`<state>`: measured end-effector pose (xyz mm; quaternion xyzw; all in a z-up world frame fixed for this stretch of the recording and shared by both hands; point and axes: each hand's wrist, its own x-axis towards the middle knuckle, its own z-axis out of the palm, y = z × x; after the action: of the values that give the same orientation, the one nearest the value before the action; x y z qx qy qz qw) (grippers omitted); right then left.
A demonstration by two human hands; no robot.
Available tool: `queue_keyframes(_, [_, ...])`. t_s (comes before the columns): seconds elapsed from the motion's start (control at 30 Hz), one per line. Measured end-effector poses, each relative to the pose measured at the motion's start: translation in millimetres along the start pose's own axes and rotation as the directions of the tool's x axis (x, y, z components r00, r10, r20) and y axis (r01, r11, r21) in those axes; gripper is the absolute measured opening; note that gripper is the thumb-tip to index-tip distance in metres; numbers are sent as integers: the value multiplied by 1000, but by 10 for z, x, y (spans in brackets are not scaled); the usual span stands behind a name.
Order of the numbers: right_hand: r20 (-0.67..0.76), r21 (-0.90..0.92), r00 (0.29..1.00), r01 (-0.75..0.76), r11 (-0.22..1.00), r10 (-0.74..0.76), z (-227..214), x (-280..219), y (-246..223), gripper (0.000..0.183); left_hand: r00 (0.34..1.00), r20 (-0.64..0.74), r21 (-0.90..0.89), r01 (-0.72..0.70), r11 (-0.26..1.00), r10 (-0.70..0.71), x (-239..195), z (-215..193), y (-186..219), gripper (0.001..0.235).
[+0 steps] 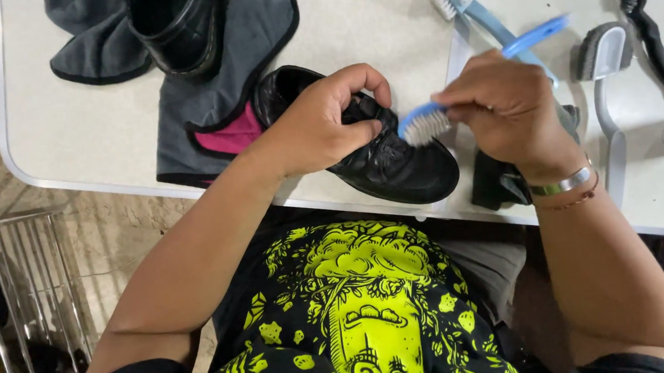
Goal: The person cleans a black loafer shoe on a white table using a small brush, a larger blue brush, and a dark cloth. They scrub the shoe's surface and then wipe it down with the cloth, handling the shoe and tools throughout the process.
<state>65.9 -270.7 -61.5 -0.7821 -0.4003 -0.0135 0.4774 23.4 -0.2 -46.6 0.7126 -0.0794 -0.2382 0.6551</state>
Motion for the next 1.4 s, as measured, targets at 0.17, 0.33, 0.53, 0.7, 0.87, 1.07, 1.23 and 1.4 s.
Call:
queue_keyframes(0.17, [77, 64, 997, -29, 998, 24, -96, -28, 101, 22, 1000, 18, -15, -25, 1000, 26, -26, -26, -5, 21])
queue_keyframes(0.33, [268, 89, 961, 47, 995, -70, -36, 148, -131, 22, 999, 8, 36, 48, 998, -48, -41, -65, 71, 23])
queue_keyframes(0.53, [117, -82, 967, 239, 968, -228, 313, 247, -259, 40, 990, 90, -105, -97, 990, 107, 25, -139, -121, 21])
queue_keyframes(0.7, [135, -135, 961, 259, 956, -241, 278, 234, -385, 37, 996, 89, -115, -11, 993, 21, 22, -134, -89, 17])
queue_keyframes(0.87, [233, -210, 918, 369, 905, -321, 413, 208, -510, 22, 998, 68, -59, 7, 998, -3, 58, -123, -131, 19])
queue_keyframes(1.07, [123, 812, 992, -80, 579, -36, 519, -47, -280, 84, 984, 63, -36, -166, 985, 168, 98, -146, -204, 20])
queue_keyframes(1.23, [80, -283, 976, -173, 943, 203, 214, 21, -421, 24, 976, 47, -82, -209, 975, 213, 280, -90, -484, 24])
queue_keyframes(1.4, [253, -311, 947, 273, 911, -197, 546, 70, -156, 21, 987, 38, -159, -146, 976, 153, 196, -112, -341, 23])
